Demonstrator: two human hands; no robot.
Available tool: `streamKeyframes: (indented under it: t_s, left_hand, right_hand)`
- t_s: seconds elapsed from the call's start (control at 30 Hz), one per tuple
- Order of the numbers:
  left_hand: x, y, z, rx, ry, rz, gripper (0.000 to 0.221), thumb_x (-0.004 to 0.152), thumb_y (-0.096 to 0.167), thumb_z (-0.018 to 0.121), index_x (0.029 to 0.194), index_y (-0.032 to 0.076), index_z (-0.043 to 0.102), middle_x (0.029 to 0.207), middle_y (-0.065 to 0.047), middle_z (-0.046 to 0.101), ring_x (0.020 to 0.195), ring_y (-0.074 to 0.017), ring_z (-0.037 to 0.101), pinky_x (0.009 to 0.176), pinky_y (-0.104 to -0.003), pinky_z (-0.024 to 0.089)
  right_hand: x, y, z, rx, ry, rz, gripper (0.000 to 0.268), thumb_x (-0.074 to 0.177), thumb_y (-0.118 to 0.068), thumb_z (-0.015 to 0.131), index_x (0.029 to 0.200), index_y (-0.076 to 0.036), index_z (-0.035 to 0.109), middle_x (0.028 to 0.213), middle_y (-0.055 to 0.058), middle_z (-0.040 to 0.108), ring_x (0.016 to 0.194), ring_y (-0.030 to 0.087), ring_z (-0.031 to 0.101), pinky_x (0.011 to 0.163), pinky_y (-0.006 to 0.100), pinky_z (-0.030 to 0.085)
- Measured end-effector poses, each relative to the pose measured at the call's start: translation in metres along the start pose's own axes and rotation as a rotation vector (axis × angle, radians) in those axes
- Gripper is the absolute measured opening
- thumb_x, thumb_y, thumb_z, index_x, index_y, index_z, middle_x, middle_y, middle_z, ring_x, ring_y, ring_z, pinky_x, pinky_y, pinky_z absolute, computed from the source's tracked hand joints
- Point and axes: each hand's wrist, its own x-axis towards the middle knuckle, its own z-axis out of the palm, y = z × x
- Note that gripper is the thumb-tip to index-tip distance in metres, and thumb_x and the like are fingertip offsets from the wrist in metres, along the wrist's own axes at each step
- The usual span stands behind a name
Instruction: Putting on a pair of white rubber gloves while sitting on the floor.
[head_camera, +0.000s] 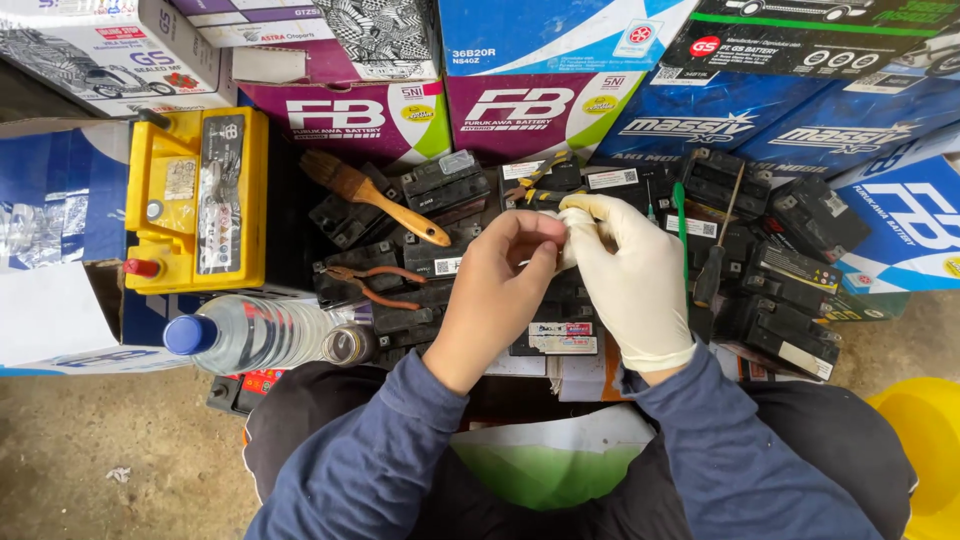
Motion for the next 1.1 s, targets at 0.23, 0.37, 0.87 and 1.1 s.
streamKeyframes:
  t_s: [0.23,0.37,0.87,1.1]
  left_hand:
    - [-0.002,0.007,-0.001,0.254,0.021,0.09,0.018,0.094,-0.002,0.059,0.105,-0.001,0.074,0.09,-0.022,0.077,0.084,-0.0327,0.08,0.07,-0.038,0.067]
    - [0.001,0.004,0.001,0.466,0.106,0.302,0.018,0.097,-0.009,0.059,0.108,-0.007,0.073,0.091,-0.026,0.075,0.084,-0.0393,0.078,0.07,-0.042,0.067]
    - [-0.001,0.009,-0.01,-0.119,0.303,0.117,0.02,0.099,0.012,0.068,0.111,-0.003,0.074,0.094,-0.016,0.077,0.094,-0.0148,0.065,0.081,-0.038,0.062]
    - [-0.015,0.009,-0.007,-0.354,0.133,-0.088,0.049,0.111,0.036,0.044,0.116,-0.001,0.075,0.109,-0.02,0.078,0.101,-0.0205,0.069,0.092,-0.041,0.057]
  right_hand:
    - [-0.011,0.003,0.003,-0.093,0.157,-0.397,0.019,0.094,-0.001,0.077,0.112,-0.004,0.078,0.103,0.013,0.075,0.103,0.031,0.071,0.09,0.039,0.057]
    - [-0.02,0.002,0.009,0.029,0.078,-0.334,0.021,0.096,0.003,0.072,0.116,-0.003,0.076,0.103,0.012,0.074,0.101,0.023,0.067,0.084,0.035,0.056]
    - [-0.045,-0.017,0.023,0.146,0.002,-0.399,0.009,0.094,0.001,0.071,0.103,0.001,0.071,0.085,0.012,0.067,0.078,0.027,0.069,0.07,0.034,0.056]
    - [-0.044,-0.024,0.016,0.059,-0.025,-0.489,0.016,0.092,-0.001,0.073,0.108,-0.004,0.072,0.081,0.005,0.057,0.072,0.023,0.061,0.071,0.035,0.054]
